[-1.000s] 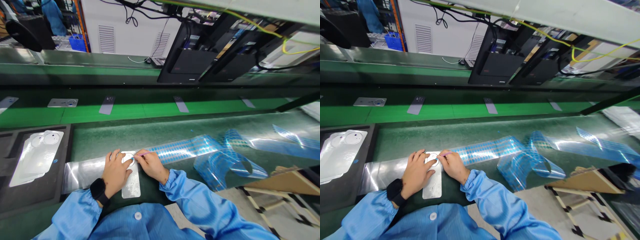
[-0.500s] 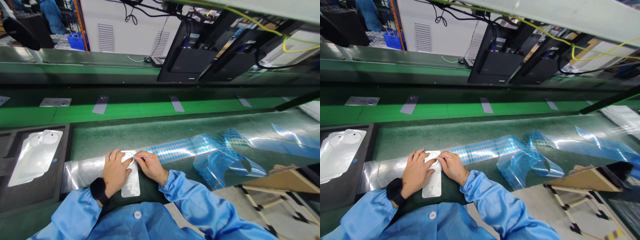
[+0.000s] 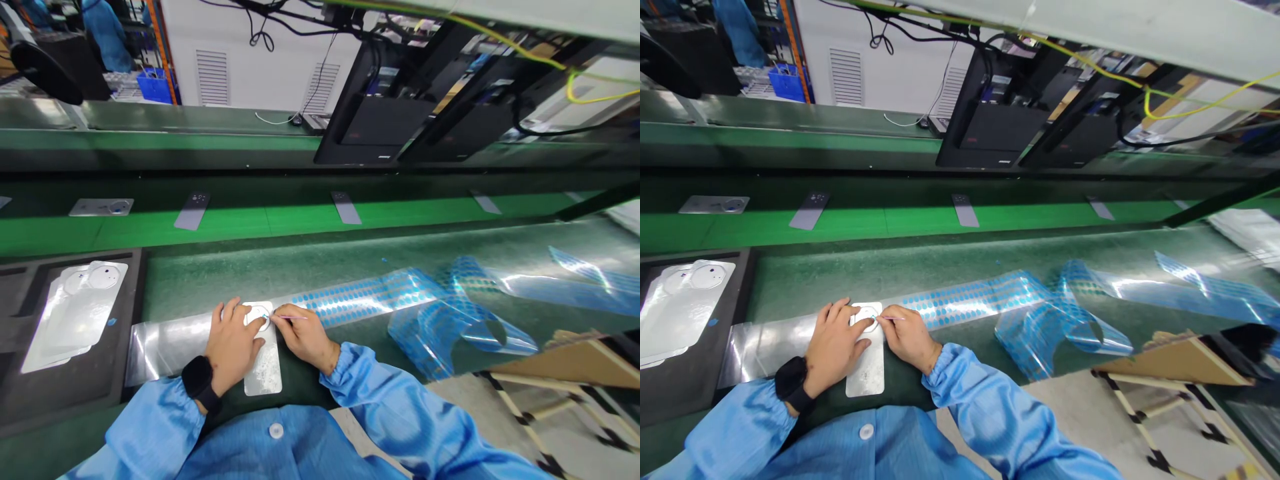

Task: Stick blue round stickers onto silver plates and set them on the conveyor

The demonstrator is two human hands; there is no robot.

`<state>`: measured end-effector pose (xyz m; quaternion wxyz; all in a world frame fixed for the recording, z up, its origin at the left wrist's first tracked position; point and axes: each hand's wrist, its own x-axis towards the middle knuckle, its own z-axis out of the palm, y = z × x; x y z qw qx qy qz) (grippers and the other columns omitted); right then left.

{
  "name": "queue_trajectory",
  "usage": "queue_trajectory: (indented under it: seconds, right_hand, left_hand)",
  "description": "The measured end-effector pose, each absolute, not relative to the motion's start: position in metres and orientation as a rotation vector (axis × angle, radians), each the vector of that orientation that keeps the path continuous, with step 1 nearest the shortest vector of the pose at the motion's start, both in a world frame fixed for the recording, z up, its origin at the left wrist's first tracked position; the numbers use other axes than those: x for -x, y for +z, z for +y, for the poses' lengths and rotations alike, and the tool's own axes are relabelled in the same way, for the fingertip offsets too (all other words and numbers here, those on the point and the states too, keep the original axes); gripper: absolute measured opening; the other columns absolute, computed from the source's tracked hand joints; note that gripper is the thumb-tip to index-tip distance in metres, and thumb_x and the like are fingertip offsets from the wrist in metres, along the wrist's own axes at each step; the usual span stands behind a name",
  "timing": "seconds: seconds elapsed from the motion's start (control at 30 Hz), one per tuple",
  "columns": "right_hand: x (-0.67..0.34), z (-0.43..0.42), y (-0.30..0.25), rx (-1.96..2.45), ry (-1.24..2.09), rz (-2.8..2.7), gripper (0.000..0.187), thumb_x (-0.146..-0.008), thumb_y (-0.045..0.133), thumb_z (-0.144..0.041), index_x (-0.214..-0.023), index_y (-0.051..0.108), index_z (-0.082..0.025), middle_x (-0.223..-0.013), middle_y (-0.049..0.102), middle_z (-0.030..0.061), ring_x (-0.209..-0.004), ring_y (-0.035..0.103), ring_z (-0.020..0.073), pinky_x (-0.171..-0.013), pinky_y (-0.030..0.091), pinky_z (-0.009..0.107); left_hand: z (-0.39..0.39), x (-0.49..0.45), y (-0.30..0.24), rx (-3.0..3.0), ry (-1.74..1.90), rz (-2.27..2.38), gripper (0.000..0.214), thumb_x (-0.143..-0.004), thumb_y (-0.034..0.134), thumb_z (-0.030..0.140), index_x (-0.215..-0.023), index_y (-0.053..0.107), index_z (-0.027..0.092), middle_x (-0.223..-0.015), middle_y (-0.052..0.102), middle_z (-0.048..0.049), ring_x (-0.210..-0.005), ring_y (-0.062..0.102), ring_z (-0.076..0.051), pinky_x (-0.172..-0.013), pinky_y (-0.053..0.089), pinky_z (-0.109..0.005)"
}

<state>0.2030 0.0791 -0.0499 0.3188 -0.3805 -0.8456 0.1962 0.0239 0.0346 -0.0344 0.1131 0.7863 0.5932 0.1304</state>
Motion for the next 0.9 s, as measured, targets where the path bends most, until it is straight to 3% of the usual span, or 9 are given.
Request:
queue_trajectory:
  seconds: [0.17, 0.3, 0.37, 0.4, 0.5, 0.63, 0.73, 0.8, 0.9]
  right_hand:
    - [-0.206, 0.085, -0.044, 1.125, 0.663, -2.085, 0.018, -0.092, 0.049, -0.025, -0.078, 0.059, -0.020, -0.074, 0.065, 0.0045, -0.069, 0.061, 0.0169, -0.067, 0.050, 0.028]
    - [-0.200, 0.103, -0.026, 1.328, 0.735, -2.116, 0.017, -0.088, 0.044, -0.015, -0.080, 0.058, -0.017, -0.087, 0.061, 0.0083, -0.086, 0.060, 0.0189, -0.082, 0.048, 0.031]
    - [-0.194, 0.109, -0.017, 1.437, 0.802, -2.323, 0.007, -0.083, 0.053, -0.016, -0.085, 0.060, -0.015, -0.094, 0.058, 0.0100, -0.091, 0.058, 0.0207, -0.087, 0.046, 0.033]
    - [-0.191, 0.111, -0.013, 1.483, 0.838, -2.418, 0.011, -0.078, 0.061, -0.019, -0.088, 0.060, -0.014, -0.098, 0.057, 0.0106, -0.091, 0.058, 0.0213, -0.087, 0.046, 0.034]
    - [-0.184, 0.116, -0.006, 1.585, 0.911, -2.525, 0.036, -0.062, 0.078, -0.021, -0.091, 0.058, -0.014, -0.100, 0.056, 0.0087, -0.085, 0.057, 0.0200, -0.077, 0.046, 0.031]
    - [-0.171, 0.158, 0.000, 1.478, 1.114, -2.417, 0.021, -0.068, 0.071, -0.017, -0.083, 0.057, -0.017, -0.073, 0.056, -0.0012, -0.067, 0.053, 0.0143, -0.061, 0.039, 0.025]
    - [-0.147, 0.221, 0.016, 1.425, 1.004, -2.196, 0.009, -0.073, 0.065, -0.015, -0.080, 0.058, -0.016, -0.071, 0.059, -0.0009, -0.067, 0.055, 0.0142, -0.060, 0.039, 0.024]
    - [-0.128, 0.260, 0.031, 1.457, 0.841, -2.061, 0.011, -0.073, 0.066, -0.017, -0.083, 0.060, -0.016, -0.078, 0.063, 0.0018, -0.074, 0.058, 0.0158, -0.066, 0.042, 0.025]
    - [-0.109, 0.286, 0.049, 1.483, 0.674, -1.929, 0.021, -0.072, 0.070, -0.022, -0.091, 0.063, -0.016, -0.091, 0.067, 0.0056, -0.085, 0.062, 0.0183, -0.076, 0.044, 0.028]
  left_hand:
    - [0.033, -0.023, -0.041, -2.346, 0.467, 1.734, 0.033, -0.077, 0.071, 0.023, -0.109, 0.066, 0.025, -0.114, 0.065, -0.0105, -0.123, 0.048, -0.036, -0.101, 0.037, -0.061]
    - [0.032, -0.021, -0.055, -2.386, 0.633, 1.766, 0.039, -0.074, 0.073, 0.025, -0.109, 0.060, 0.016, -0.110, 0.065, -0.0129, -0.119, 0.050, -0.036, -0.099, 0.040, -0.058]
    - [0.031, -0.022, -0.063, -2.397, 0.735, 1.811, 0.039, -0.073, 0.074, 0.026, -0.107, 0.058, 0.015, -0.109, 0.064, -0.0139, -0.118, 0.051, -0.037, -0.097, 0.041, -0.057]
    - [0.031, -0.024, -0.066, -2.395, 0.784, 1.838, 0.038, -0.073, 0.073, 0.026, -0.105, 0.057, 0.015, -0.109, 0.064, -0.0142, -0.117, 0.051, -0.037, -0.096, 0.041, -0.057]
    - [0.029, -0.031, -0.072, -2.355, 0.928, 1.924, 0.034, -0.076, 0.070, 0.026, -0.103, 0.053, 0.016, -0.108, 0.062, -0.0140, -0.114, 0.051, -0.036, -0.091, 0.043, -0.055]
    - [0.030, -0.025, -0.057, -2.245, 1.234, 1.999, 0.022, -0.084, 0.055, 0.022, -0.105, 0.050, 0.016, -0.107, 0.059, -0.0138, -0.107, 0.052, -0.031, -0.088, 0.045, -0.050]
    - [0.046, 0.011, -0.024, -2.222, 1.368, 2.081, 0.014, -0.089, 0.047, 0.022, -0.101, 0.050, 0.017, -0.104, 0.058, -0.0133, -0.103, 0.052, -0.027, -0.091, 0.044, -0.046]
    - [0.070, 0.045, 0.003, -2.193, 1.230, 2.240, 0.015, -0.089, 0.046, 0.025, -0.100, 0.052, 0.016, -0.105, 0.059, -0.0144, -0.105, 0.052, -0.028, -0.095, 0.043, -0.046]
    - [0.125, 0.096, 0.035, -1.871, 0.602, 2.544, 0.027, -0.088, 0.047, 0.028, -0.110, 0.052, 0.015, -0.118, 0.057, -0.0166, -0.117, 0.050, -0.028, -0.103, 0.038, -0.040]
